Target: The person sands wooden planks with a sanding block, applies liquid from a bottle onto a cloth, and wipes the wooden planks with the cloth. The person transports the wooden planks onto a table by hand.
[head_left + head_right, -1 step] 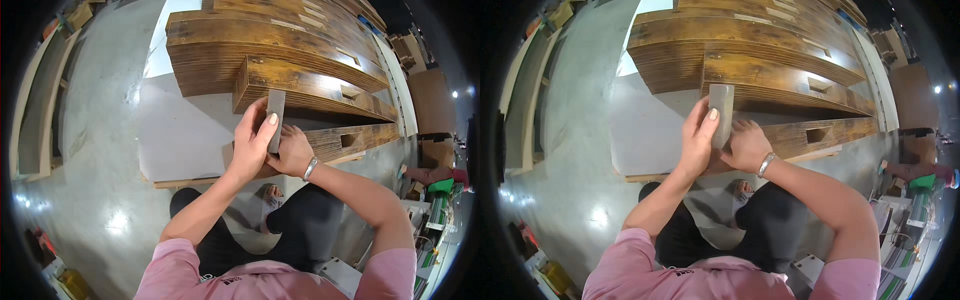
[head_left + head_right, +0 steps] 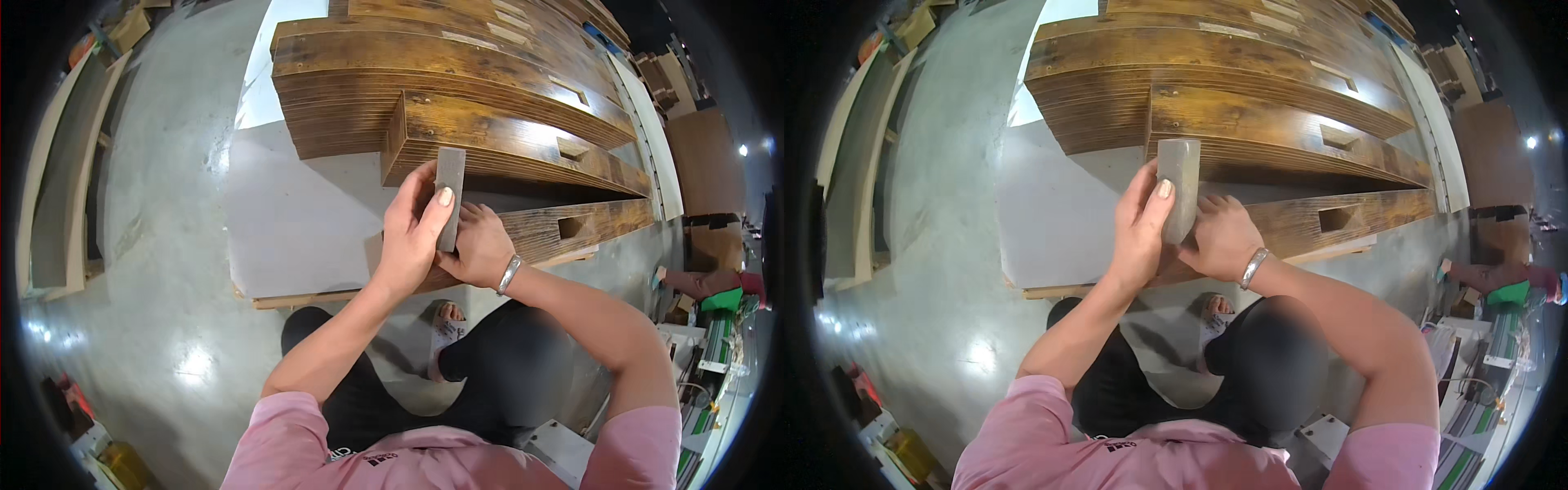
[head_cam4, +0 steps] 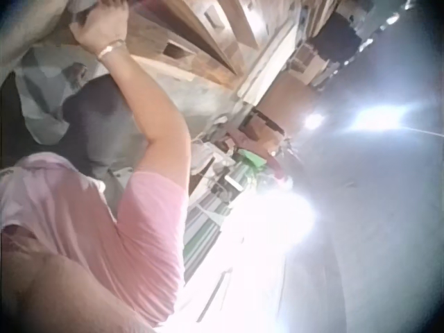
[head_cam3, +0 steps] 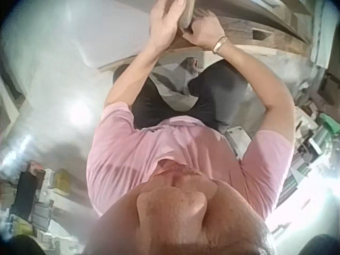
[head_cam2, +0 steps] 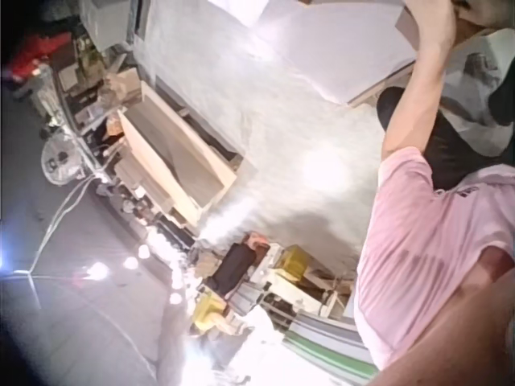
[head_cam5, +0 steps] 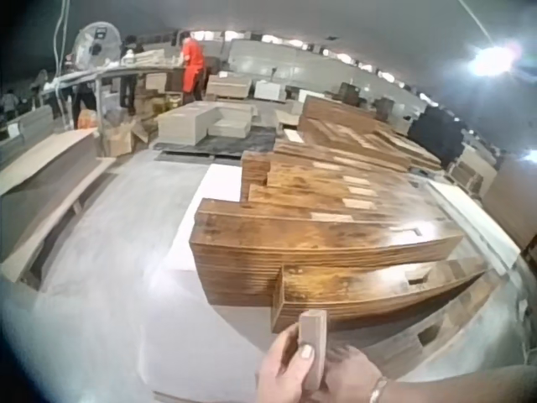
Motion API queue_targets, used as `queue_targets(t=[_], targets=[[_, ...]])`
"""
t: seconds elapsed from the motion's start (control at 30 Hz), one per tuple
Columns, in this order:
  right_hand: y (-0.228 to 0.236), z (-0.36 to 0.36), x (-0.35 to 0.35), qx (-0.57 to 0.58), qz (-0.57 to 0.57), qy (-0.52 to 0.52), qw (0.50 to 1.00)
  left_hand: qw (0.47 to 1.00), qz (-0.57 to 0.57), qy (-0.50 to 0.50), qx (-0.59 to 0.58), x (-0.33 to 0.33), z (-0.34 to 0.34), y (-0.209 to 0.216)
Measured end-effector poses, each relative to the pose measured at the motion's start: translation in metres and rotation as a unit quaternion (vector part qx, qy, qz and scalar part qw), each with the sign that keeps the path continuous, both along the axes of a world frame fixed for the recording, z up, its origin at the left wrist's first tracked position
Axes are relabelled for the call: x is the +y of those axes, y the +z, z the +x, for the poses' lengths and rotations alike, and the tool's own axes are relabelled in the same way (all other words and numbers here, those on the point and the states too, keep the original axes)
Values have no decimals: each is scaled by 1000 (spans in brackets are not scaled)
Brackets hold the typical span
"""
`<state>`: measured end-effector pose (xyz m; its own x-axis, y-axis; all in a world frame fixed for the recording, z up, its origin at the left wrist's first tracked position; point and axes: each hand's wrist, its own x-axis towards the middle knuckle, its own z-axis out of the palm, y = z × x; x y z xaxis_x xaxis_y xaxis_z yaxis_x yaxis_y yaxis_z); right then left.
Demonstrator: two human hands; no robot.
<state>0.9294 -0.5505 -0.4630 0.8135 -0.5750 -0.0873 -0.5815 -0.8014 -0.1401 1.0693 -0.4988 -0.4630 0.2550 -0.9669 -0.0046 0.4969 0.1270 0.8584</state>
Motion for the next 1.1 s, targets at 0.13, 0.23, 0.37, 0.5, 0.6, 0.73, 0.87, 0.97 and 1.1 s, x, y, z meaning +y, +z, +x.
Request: queue_targets(t=[0.13,0.23,0.37,0.5,0.6,0.73,0.87,0.97,1.1], targets=[[3,-2,-1,15,-5,2,1000,999,-37,9,11,2,-4,-3],[2,1,0,19,3,-7,1000,999,-39,6,-22,1,0,-3],[3,7,2,9,3,7,1000,998,-46,18,-42,5,5,-6],[1,6,3,1,2,11,1000,995,-29,38,-87,6,6,-4],[-1,3,3,-10,0,0,1000,997,-23,15,-67,6,3,-1],[7,0,4,10,-10,-9,1000,997,-16,-2,-80,5,0,-1],[4,-2,1,-3,28,-34,999,995,-14,34,-92,1,-8,-18],[7,0,2,-20,16,-33,999,998,0,21,-59,1,-5,-12],[10,1,2,-10,39,-39,998,997,-39,11,-64,-1,-3,-16]])
